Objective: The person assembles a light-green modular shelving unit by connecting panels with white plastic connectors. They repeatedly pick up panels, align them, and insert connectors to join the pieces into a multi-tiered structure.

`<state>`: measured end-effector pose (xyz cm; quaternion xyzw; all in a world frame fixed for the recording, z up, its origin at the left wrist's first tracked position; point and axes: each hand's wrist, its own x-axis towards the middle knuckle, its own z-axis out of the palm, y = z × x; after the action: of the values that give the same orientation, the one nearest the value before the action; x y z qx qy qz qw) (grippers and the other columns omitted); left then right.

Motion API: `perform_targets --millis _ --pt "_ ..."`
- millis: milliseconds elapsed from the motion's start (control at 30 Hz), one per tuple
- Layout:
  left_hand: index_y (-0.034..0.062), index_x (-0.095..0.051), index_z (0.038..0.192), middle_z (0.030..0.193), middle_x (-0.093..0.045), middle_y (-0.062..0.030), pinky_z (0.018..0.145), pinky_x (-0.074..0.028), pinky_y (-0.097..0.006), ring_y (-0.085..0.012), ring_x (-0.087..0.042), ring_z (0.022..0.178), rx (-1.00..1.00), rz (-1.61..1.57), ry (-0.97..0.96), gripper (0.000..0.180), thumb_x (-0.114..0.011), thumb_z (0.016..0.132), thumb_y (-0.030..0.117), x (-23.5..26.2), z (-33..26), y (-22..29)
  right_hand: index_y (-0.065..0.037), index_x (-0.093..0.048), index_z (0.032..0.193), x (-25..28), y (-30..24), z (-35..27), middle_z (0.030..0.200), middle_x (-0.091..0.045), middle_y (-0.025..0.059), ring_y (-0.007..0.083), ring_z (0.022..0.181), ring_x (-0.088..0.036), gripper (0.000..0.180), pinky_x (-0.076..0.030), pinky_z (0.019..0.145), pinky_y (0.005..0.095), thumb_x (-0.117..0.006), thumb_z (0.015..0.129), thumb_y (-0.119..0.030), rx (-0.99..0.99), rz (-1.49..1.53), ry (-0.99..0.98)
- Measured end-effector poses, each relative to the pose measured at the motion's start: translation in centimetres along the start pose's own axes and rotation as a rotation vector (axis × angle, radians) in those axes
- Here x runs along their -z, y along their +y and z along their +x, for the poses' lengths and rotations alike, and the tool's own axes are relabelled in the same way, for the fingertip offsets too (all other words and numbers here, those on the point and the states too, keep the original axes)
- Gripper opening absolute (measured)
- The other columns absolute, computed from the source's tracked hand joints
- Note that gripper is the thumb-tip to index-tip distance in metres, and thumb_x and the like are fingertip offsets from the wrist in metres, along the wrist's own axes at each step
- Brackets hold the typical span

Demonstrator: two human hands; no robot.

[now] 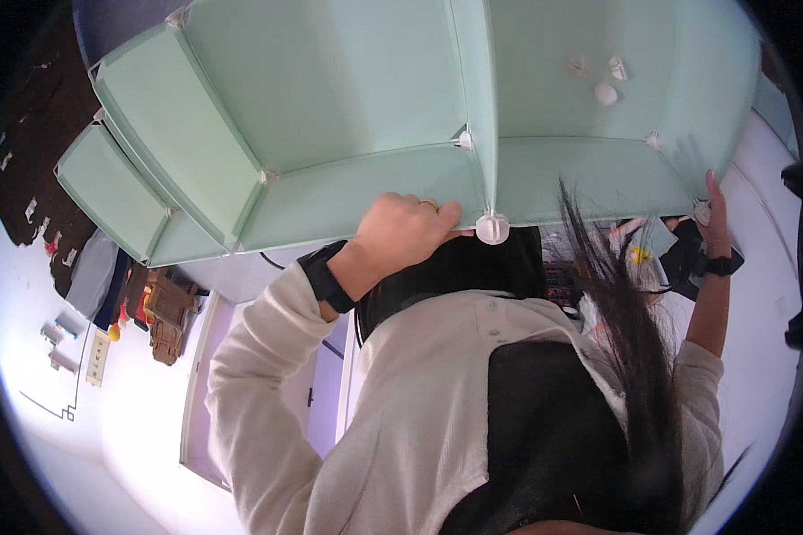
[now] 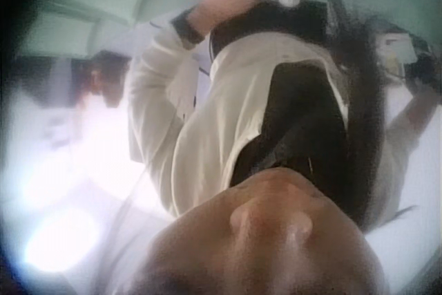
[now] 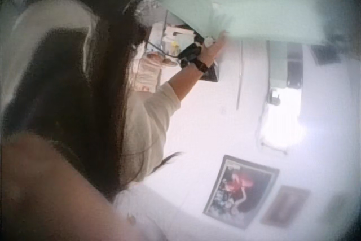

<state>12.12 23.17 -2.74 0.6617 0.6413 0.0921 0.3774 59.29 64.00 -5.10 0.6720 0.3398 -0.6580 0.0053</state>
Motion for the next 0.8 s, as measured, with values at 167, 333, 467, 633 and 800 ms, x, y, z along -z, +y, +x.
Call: perform_targets --millis 167,333,467,633,800 --pt "0.0117 -0.051 0.077 0.058 -0.053 -0.0041 0.046 -0.047 -0.038 -0.0244 -0.06 0.053 -0.035 -0.009 -0.021 0.025 -0.063 0.086 0.033 -0.5 0.2 -0.2 -0.003 -0.048 0.138 1.2 1.5 0.4 0.129 -0.057 0.0078 0.0199 0.114 -0.057 0.056 -0.047 0.096 0.0341 -0.063 0.094 -0.035 0.32 -0.606 0.022" --pt "0.0102 -0.052 0.076 0.057 -0.054 -0.005 0.046 -0.047 -0.038 -0.025 -0.061 0.052 -0.05 -0.032 0.019 0.017 -0.061 0.083 0.022 -1.1 0.2 -0.3 0.0 -0.047 0.136 -0.1 0.8 0.1 0.127 -0.058 0.0102 0.0202 0.112 -0.059 0.062 -0.048 0.093 0.0357 -0.062 0.093 -0.043 0.227 -0.508 0.014" --pt "0.0104 -0.052 0.076 0.057 -0.054 -0.0058 0.046 -0.047 -0.039 -0.0258 -0.061 0.053 -0.061 -0.004 0.022 0.016 -0.06 0.084 0.022 -1.3 0.4 -0.3 0.0 -0.046 0.137 -3.7 -1.2 -1.5 0.128 -0.057 0.0107 0.0208 0.115 -0.057 0.063 -0.047 0.096 0.0364 -0.06 0.094 -0.044 -0.032 -0.057 -0.024" --pt "0.0101 -0.053 0.077 0.056 -0.055 -0.0074 0.046 -0.047 -0.041 -0.0287 -0.061 0.052 -0.05 -0.001 0.042 0.018 -0.06 0.085 0.024 -1.5 0.5 -0.1 0.001 -0.047 0.136 -6.1 -1.7 -1.8 0.127 -0.058 0.0102 0.0194 0.115 -0.056 0.063 -0.044 0.099 0.0338 -0.06 0.094 -0.044 0.088 -0.055 -0.015" --pt "0.0101 -0.054 0.077 0.057 -0.057 -0.0074 0.046 -0.048 -0.041 -0.0296 -0.061 0.052 -0.075 0.056 0.07 0.028 -0.06 0.089 0.035 -1.2 0.6 0.1 0.004 -0.048 0.135 -6.6 -1.9 -1.4 0.131 -0.056 0.0117 0.0213 0.119 -0.054 0.065 -0.039 0.103 0.0339 -0.06 0.094 -0.045 0.201 -0.191 -0.017"
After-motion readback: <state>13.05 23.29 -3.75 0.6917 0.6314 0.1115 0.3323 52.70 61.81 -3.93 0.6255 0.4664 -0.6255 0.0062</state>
